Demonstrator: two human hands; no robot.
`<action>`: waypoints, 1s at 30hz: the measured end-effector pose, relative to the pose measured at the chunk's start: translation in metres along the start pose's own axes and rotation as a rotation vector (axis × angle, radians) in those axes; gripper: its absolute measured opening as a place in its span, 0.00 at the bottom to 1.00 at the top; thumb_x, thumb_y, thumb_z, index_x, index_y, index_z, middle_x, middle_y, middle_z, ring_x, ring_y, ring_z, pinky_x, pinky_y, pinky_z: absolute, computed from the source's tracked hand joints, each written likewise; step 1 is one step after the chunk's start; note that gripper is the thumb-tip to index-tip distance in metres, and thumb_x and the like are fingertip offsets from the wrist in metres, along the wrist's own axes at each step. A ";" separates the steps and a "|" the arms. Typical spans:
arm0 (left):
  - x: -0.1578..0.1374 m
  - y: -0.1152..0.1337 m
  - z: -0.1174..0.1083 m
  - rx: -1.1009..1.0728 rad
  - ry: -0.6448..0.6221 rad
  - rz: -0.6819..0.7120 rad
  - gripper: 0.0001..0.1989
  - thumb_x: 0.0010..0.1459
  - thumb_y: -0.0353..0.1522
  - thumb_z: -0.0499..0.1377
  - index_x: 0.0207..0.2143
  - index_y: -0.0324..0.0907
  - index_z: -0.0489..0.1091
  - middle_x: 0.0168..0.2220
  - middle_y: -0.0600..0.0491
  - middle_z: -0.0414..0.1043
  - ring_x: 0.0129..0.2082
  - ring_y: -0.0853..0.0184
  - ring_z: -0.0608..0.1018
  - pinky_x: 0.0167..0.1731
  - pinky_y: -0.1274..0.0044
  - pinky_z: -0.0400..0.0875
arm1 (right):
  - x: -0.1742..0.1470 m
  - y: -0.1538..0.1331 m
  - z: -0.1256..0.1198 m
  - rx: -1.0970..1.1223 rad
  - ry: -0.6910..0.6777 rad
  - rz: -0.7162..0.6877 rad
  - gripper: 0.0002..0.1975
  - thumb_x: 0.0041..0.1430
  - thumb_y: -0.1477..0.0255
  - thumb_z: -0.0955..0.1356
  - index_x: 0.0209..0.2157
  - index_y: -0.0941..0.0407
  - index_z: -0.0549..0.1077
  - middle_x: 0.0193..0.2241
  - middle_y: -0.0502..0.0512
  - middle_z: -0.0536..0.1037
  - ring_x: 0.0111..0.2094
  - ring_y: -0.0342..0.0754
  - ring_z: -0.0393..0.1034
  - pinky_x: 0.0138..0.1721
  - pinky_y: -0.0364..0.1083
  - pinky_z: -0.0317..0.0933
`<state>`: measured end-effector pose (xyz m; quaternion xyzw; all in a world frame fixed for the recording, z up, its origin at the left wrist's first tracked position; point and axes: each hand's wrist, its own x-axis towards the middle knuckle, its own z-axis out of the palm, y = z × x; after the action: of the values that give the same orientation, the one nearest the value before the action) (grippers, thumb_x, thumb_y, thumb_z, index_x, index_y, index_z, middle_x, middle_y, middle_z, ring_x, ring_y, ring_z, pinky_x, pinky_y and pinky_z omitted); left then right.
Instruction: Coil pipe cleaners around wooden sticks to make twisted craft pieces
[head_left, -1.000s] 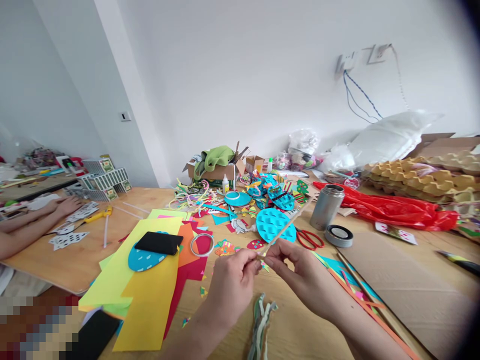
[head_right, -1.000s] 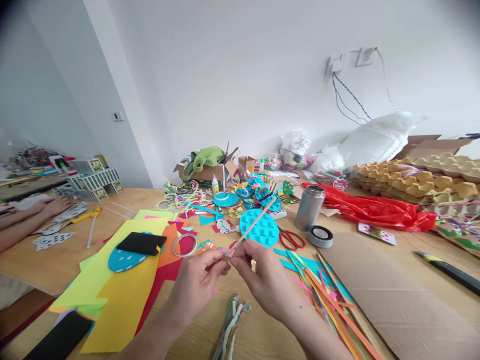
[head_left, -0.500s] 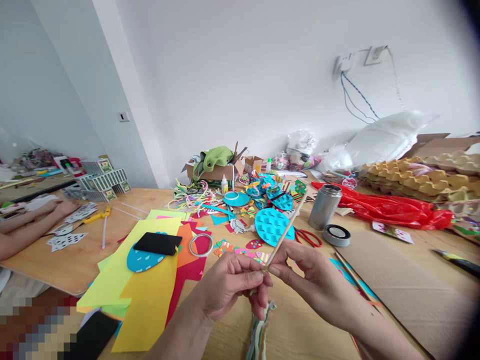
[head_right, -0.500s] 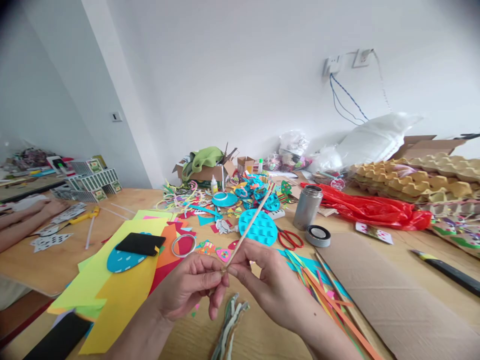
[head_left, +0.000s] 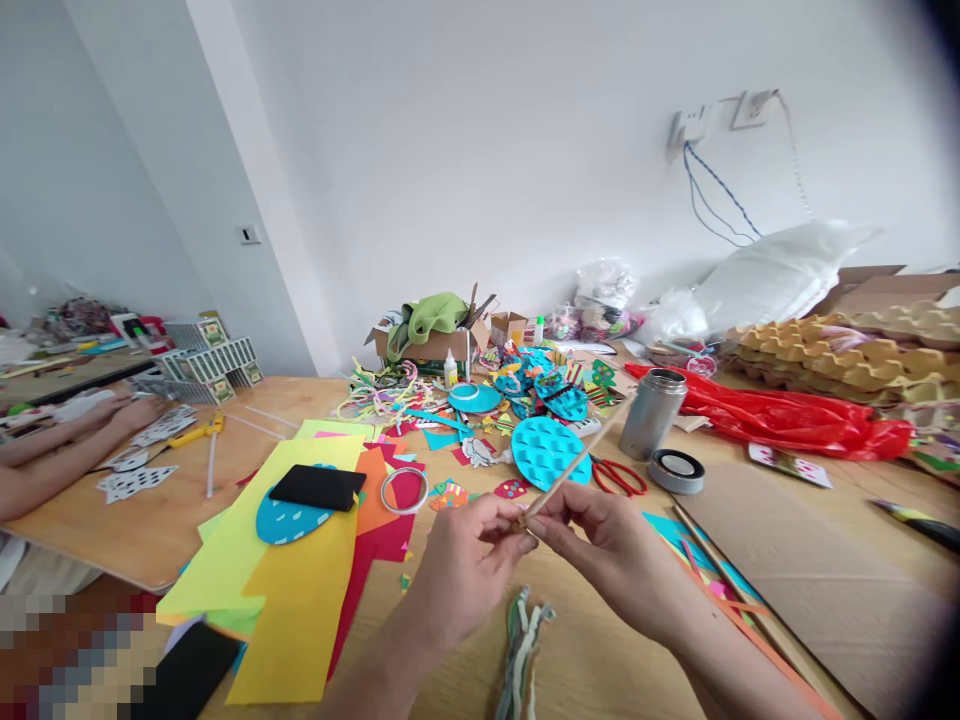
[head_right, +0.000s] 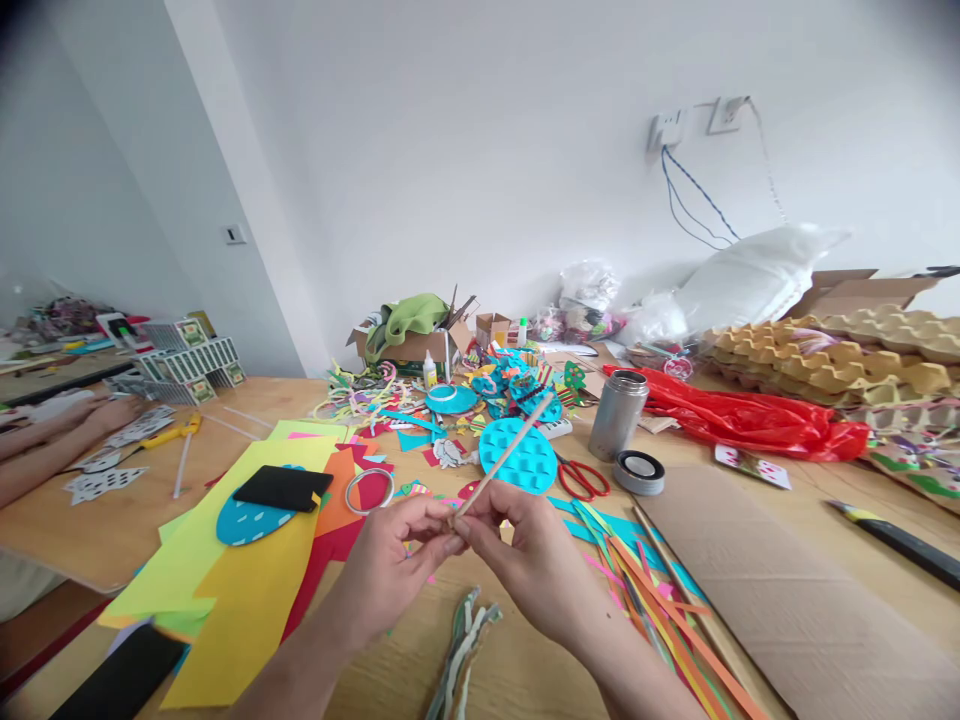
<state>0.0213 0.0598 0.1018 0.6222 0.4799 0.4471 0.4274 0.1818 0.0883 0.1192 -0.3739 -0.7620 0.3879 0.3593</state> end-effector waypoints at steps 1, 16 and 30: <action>0.000 -0.001 0.002 0.090 0.030 0.026 0.09 0.55 0.35 0.56 0.35 0.40 0.71 0.31 0.49 0.75 0.30 0.66 0.75 0.26 0.80 0.66 | 0.001 0.000 0.001 0.012 0.000 0.006 0.12 0.59 0.65 0.64 0.28 0.57 0.71 0.26 0.53 0.77 0.30 0.46 0.70 0.32 0.43 0.62; -0.001 0.000 0.002 0.097 0.066 0.011 0.11 0.57 0.36 0.53 0.34 0.40 0.72 0.27 0.49 0.74 0.28 0.67 0.75 0.24 0.81 0.67 | 0.000 0.002 0.000 -0.018 -0.008 0.016 0.11 0.60 0.66 0.63 0.27 0.56 0.70 0.26 0.51 0.75 0.30 0.45 0.68 0.32 0.42 0.60; -0.001 -0.004 -0.010 -0.790 -0.444 -0.233 0.09 0.53 0.32 0.58 0.29 0.32 0.73 0.14 0.54 0.66 0.10 0.76 0.68 0.11 0.85 0.61 | -0.010 -0.013 -0.010 -0.005 -0.041 -0.105 0.11 0.60 0.66 0.64 0.26 0.56 0.69 0.25 0.51 0.73 0.29 0.45 0.66 0.32 0.43 0.60</action>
<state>0.0102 0.0605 0.0998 0.4345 0.2365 0.4005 0.7713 0.1909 0.0770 0.1323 -0.3265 -0.7887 0.3741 0.3625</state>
